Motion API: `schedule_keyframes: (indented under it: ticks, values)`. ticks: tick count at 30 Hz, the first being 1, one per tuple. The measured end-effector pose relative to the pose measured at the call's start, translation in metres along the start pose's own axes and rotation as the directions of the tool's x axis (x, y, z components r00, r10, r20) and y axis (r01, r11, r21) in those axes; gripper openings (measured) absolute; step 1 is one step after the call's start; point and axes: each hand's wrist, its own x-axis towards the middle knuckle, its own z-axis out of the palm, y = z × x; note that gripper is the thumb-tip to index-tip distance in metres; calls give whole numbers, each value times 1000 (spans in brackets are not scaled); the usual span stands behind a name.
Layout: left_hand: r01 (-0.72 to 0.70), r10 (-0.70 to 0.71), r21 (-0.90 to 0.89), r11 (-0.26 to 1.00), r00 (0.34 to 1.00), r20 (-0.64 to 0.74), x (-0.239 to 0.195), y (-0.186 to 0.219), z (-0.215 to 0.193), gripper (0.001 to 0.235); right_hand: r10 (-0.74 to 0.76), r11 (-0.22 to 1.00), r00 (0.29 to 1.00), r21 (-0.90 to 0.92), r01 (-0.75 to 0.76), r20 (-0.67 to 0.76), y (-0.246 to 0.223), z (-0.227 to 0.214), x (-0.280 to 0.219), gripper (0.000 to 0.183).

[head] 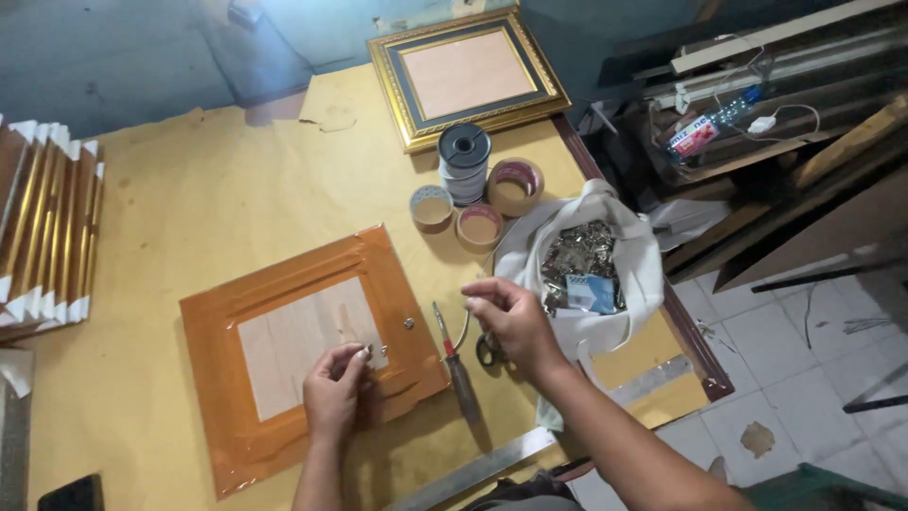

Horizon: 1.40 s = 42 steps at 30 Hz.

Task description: Attaching hanging hardware and wire to the back of a picture frame using a screwdriver.

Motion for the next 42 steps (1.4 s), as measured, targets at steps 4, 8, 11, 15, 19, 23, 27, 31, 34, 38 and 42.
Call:
schedule_keyframes:
  ticks: [4,8,11,15,19,23,27,31,34,38,42]
  values:
    - [-30,30,-107,994,1000,-1,11,-10,-14,10,47,996,997,-80,-41,69,22,51,-7,27]
    - [-94,94,-77,993,996,-15,9,-5,-23,14,112,994,987,-8,-112,115,45,89,-9,21]
    - [-110,111,-70,991,994,6,0,12,-32,14,150,989,983,-2,-151,108,60,108,-7,20]
    - [-128,132,-66,990,990,58,-14,40,-43,14,161,986,986,-41,-160,35,54,128,-13,20]
    - [-126,129,-29,992,985,117,-15,48,-60,15,149,989,989,3,-149,13,47,143,-25,21]
    - [-163,162,-8,987,975,151,-10,51,-67,15,125,990,992,65,-124,-14,41,152,-38,25]
    - [-164,155,30,986,966,205,-20,62,-67,14,97,994,995,57,-97,-6,37,157,-51,25]
    - [-163,147,47,986,959,242,-26,66,-67,14,91,996,996,22,-91,-13,43,148,-58,22]
    - [-189,162,81,979,951,263,-26,67,-64,14,93,996,995,-4,-94,-20,38,145,-64,21]
    - [-198,157,114,973,942,297,-31,71,-65,14,75,996,997,-38,-76,-23,45,138,-62,21]
    - [-195,135,154,969,935,329,-32,74,-68,14,60,997,998,-43,-61,-7,53,132,-53,22]
